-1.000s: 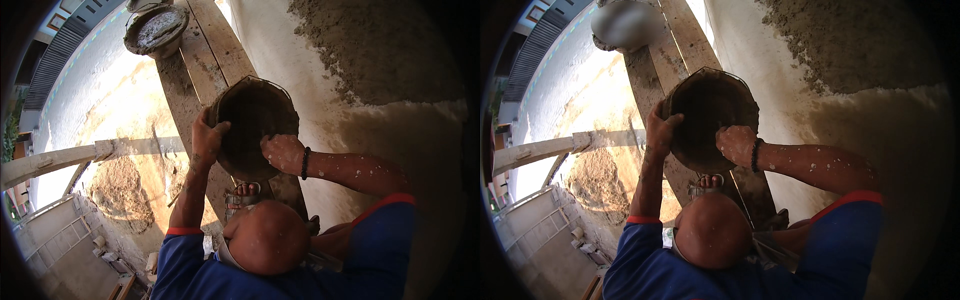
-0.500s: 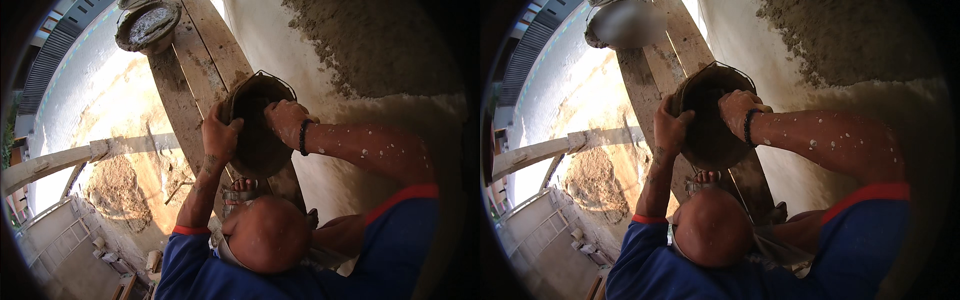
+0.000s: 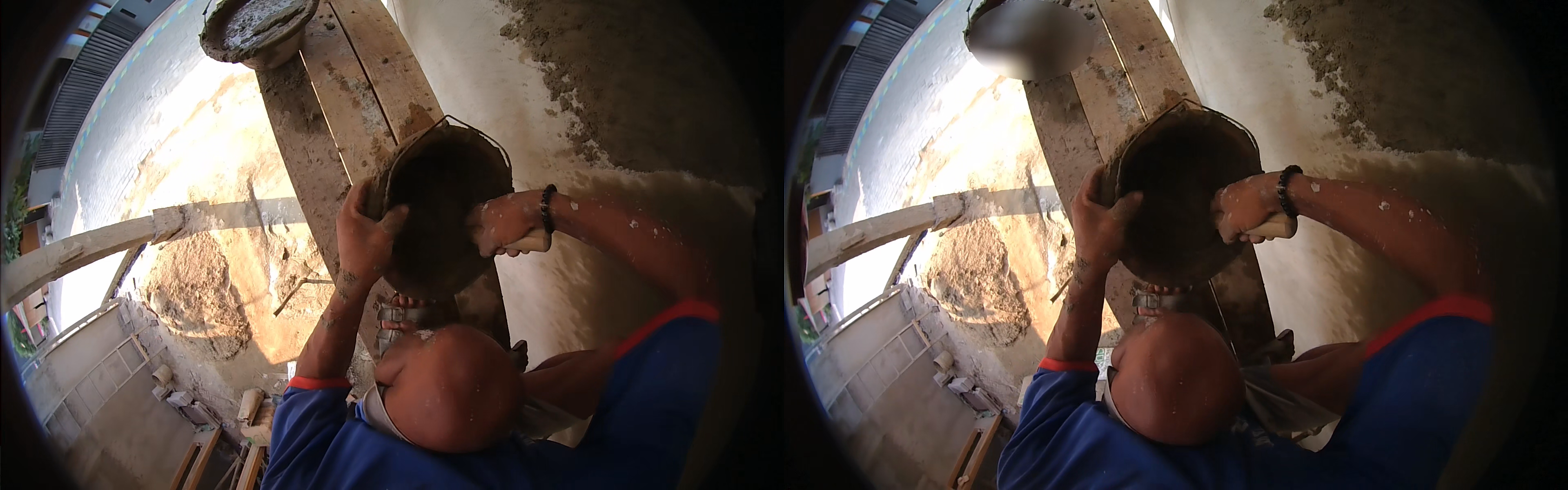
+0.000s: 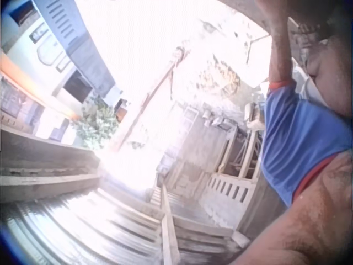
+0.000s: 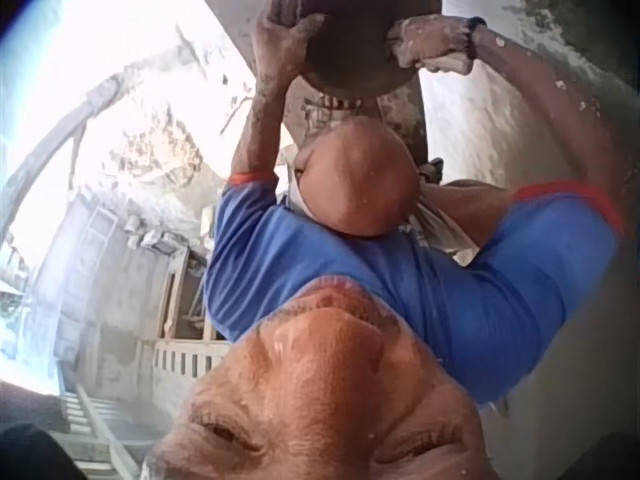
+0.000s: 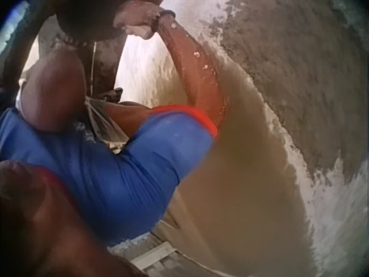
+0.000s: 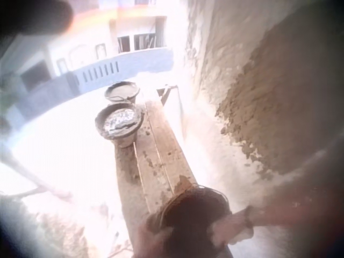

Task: The person applies cement plaster to a wall using a trowel. They scoop cement from a bucket onto the trowel and spread it across the wall surface to create a layer of plaster.

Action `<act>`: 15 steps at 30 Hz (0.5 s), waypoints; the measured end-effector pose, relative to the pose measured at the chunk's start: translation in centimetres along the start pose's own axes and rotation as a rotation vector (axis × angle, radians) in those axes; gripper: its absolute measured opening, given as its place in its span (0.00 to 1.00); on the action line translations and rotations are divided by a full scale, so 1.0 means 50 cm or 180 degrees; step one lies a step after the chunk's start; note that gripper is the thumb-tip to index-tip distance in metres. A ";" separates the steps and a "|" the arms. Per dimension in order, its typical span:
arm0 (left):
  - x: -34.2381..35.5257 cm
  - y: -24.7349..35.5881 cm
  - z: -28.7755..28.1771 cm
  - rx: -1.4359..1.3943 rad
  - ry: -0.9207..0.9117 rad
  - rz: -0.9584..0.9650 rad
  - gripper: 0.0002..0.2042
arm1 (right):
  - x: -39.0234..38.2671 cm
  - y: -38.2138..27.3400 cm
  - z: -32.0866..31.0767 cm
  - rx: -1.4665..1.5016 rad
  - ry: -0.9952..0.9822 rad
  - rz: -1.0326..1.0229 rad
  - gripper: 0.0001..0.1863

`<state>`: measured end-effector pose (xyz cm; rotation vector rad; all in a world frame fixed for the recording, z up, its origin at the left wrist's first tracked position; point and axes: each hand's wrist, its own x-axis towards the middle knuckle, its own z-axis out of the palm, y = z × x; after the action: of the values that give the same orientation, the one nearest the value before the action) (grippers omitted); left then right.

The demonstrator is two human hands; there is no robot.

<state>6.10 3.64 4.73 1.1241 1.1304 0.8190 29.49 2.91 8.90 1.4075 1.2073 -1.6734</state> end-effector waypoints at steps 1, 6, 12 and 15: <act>0.005 -0.005 -0.007 0.0013 0.0016 -0.0017 0.22 | 0.010 0.006 0.010 0.0448 -0.0099 -0.0288 0.13; 0.010 -0.024 -0.040 -0.0253 0.0150 -0.0078 0.21 | 0.045 0.006 0.083 0.2454 -0.0529 -0.0855 0.12; 0.010 -0.019 -0.052 -0.0653 0.0077 -0.0465 0.22 | 0.096 0.000 0.160 0.4360 -0.0854 -0.1829 0.09; 0.016 -0.019 -0.048 -0.0637 0.0038 -0.0334 0.23 | 0.125 0.007 0.171 0.4896 -0.0844 -0.2349 0.12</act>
<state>3.95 4.76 3.53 0.8882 1.0823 0.8378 25.04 -4.52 2.82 1.3422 0.0175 -3.5233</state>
